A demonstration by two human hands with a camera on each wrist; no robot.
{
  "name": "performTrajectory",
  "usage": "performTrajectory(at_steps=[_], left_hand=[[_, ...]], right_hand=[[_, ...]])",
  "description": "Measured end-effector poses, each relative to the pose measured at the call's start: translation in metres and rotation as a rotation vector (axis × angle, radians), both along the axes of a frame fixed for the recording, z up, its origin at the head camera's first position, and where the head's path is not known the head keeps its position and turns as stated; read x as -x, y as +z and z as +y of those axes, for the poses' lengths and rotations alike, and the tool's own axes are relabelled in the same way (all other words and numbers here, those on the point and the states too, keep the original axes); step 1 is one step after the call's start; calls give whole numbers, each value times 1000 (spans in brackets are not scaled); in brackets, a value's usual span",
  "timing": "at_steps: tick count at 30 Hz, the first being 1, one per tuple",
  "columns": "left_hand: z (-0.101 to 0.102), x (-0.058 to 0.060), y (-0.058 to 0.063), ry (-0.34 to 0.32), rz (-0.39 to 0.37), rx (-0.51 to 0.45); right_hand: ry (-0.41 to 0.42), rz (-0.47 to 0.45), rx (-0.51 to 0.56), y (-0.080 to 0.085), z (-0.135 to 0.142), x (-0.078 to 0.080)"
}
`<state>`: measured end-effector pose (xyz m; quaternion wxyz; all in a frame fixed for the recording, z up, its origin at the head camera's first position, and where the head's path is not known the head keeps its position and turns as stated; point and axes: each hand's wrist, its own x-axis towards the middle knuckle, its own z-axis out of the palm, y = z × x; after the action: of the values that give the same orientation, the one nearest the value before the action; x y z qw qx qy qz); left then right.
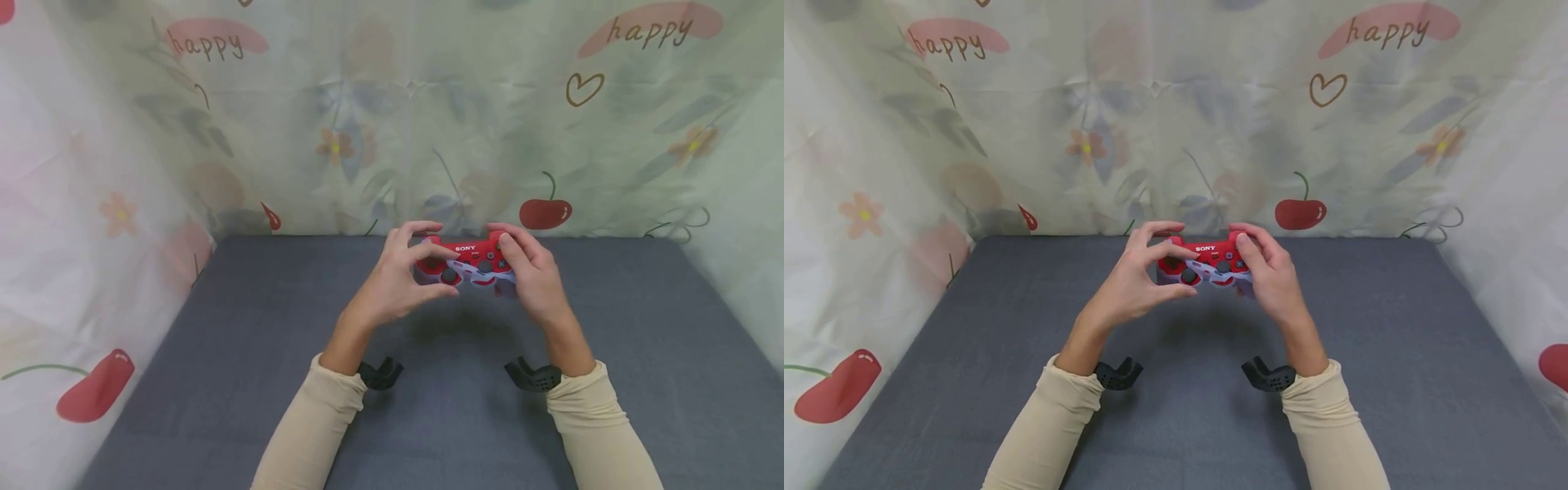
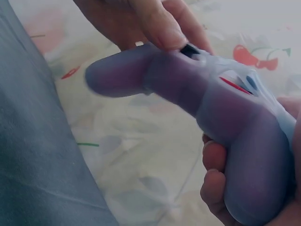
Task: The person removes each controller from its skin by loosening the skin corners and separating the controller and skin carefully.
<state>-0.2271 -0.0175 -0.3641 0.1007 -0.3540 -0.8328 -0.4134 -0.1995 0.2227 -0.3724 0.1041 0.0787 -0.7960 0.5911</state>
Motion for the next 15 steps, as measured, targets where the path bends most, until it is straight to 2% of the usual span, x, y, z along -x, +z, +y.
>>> performTrajectory(at_steps=[5, 7, 11, 15], left_hand=[[0, -1, 2, 59, 158, 115], [1, -2, 2, 73, 198, 143], [3, -3, 3, 86, 230, 226], [6, -5, 1, 36, 219, 319]], right_hand=[[2, 5, -32, -1, 4, 1], [6, 10, -38, -2, 4, 1], [9, 24, -51, -4, 4, 2], [14, 33, -80, -7, 3, 4]])
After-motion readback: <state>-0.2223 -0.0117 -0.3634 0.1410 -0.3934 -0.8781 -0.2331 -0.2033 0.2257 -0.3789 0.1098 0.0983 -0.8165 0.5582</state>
